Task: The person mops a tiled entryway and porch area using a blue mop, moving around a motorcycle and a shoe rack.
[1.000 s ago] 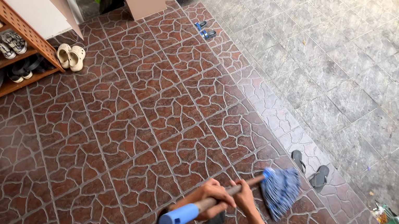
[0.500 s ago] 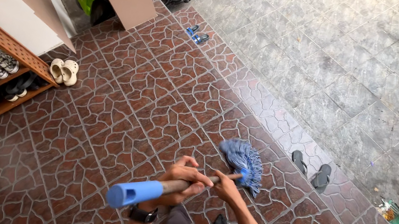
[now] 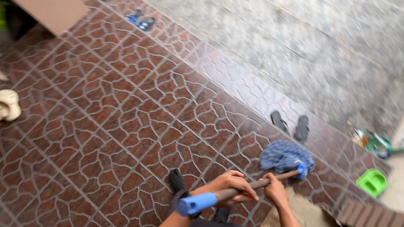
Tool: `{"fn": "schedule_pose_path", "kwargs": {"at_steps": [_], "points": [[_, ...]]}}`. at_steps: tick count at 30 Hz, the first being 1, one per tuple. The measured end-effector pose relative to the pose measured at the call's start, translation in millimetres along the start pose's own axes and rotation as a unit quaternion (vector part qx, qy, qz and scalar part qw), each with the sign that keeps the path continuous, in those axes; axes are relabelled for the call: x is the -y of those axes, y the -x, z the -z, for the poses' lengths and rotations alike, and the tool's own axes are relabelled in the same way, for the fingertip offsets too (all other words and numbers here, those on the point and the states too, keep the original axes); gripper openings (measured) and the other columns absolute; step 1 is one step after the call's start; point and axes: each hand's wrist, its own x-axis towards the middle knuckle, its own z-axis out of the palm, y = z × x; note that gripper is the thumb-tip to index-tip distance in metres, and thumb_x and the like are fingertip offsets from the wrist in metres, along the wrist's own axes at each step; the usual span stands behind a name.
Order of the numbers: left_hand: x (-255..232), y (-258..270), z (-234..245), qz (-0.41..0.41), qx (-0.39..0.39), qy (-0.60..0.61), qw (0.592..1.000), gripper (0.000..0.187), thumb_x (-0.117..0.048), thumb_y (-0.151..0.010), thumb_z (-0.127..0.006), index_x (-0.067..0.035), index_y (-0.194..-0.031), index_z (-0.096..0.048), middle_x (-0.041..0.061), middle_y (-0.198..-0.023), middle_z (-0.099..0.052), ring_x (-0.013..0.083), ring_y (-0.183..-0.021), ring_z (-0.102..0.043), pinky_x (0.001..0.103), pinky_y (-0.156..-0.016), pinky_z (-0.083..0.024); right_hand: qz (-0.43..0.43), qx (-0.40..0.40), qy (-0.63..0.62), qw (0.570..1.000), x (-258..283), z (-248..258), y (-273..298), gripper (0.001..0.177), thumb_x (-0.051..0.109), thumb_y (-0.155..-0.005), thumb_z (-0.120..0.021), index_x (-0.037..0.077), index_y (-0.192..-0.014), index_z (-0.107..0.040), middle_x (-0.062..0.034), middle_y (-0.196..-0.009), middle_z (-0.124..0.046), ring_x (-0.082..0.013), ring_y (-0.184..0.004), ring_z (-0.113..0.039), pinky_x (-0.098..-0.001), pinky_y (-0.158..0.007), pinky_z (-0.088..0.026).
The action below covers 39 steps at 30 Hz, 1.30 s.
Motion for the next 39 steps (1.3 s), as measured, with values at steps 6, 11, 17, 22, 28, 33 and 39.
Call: {"fn": "schedule_pose_path", "kwargs": {"at_steps": [6,11,17,22,28,33,39], "points": [[15,-12,-19,0.005,0.068,0.140,0.988,0.014,-0.015,-0.097,-0.074,-0.016,-0.111,-0.074,0.003,-0.096,-0.072,0.0206,-0.089,-0.070,0.035,-0.091,-0.052,-0.059,-0.117,-0.038,0.991,-22,2,27,0.026,0.043,-0.093,-0.068,0.021,-0.107,-0.067,-0.0182,-0.102,-0.075,-0.0412,-0.101,-0.070,-0.0513,-0.081,-0.052],[17,8,25,-0.005,0.063,0.141,0.988,0.018,-0.010,-0.094,-0.072,-0.018,-0.109,-0.075,0.001,-0.095,-0.073,0.0168,-0.091,-0.070,0.034,-0.095,-0.050,-0.005,-0.092,-0.067,0.993,13,-22,21,0.025,0.034,-0.097,-0.070,0.012,-0.105,-0.064,-0.0233,-0.095,-0.075,-0.0414,-0.094,-0.071,-0.0478,-0.080,-0.053],[2,10,115,-0.025,0.076,0.042,0.996,0.023,-0.006,-0.091,-0.070,-0.017,-0.110,-0.076,-0.001,-0.094,-0.074,0.0143,-0.091,-0.068,0.036,-0.104,-0.043,0.112,-0.067,-0.288,0.949,86,-53,-12,0.024,0.000,-0.081,-0.067,0.007,-0.102,-0.057,-0.0186,-0.113,-0.076,-0.0228,-0.110,-0.071,-0.0378,-0.081,-0.055],[-35,23,179,0.010,0.044,0.041,0.998,0.025,-0.006,-0.094,-0.071,-0.018,-0.117,-0.075,-0.003,-0.088,-0.066,0.0158,-0.087,-0.064,0.037,-0.111,-0.042,0.041,-0.031,-0.241,0.969,147,-74,-35,0.021,0.008,-0.091,-0.072,0.007,-0.103,-0.055,-0.0160,-0.113,-0.076,-0.0215,-0.106,-0.072,-0.0353,-0.078,-0.054],[-43,44,226,0.060,-0.005,0.003,0.998,0.033,-0.002,-0.082,-0.072,-0.017,-0.111,-0.079,0.001,-0.084,-0.070,0.0223,-0.094,-0.055,0.033,-0.090,-0.050,0.173,-0.017,-0.364,0.915,215,-122,-71,0.008,0.010,-0.096,-0.062,0.009,-0.101,-0.056,-0.0046,-0.095,-0.070,-0.0137,-0.109,-0.072,-0.0308,-0.076,-0.054],[-44,75,268,0.028,-0.036,-0.049,0.998,0.029,0.002,-0.084,-0.071,-0.013,-0.108,-0.078,0.000,-0.078,-0.066,0.0165,-0.078,-0.059,0.036,-0.096,-0.044,0.136,0.001,-0.265,0.955,285,-150,-80,0.020,0.020,-0.103,-0.071,0.007,-0.099,-0.056,-0.0098,-0.081,-0.065,-0.0152,-0.077,-0.058,-0.0324,-0.068,-0.050],[-59,103,301,0.010,-0.044,-0.080,0.996,0.023,0.001,-0.082,-0.073,-0.011,-0.101,-0.078,-0.002,-0.074,-0.065,0.0130,-0.071,-0.062,0.035,-0.093,-0.044,0.186,0.081,-0.393,0.897,340,-185,-77,0.018,0.024,-0.099,-0.067,0.008,-0.099,-0.057,-0.0028,-0.088,-0.070,-0.0096,-0.084,-0.067,-0.0318,-0.069,-0.054]]}}
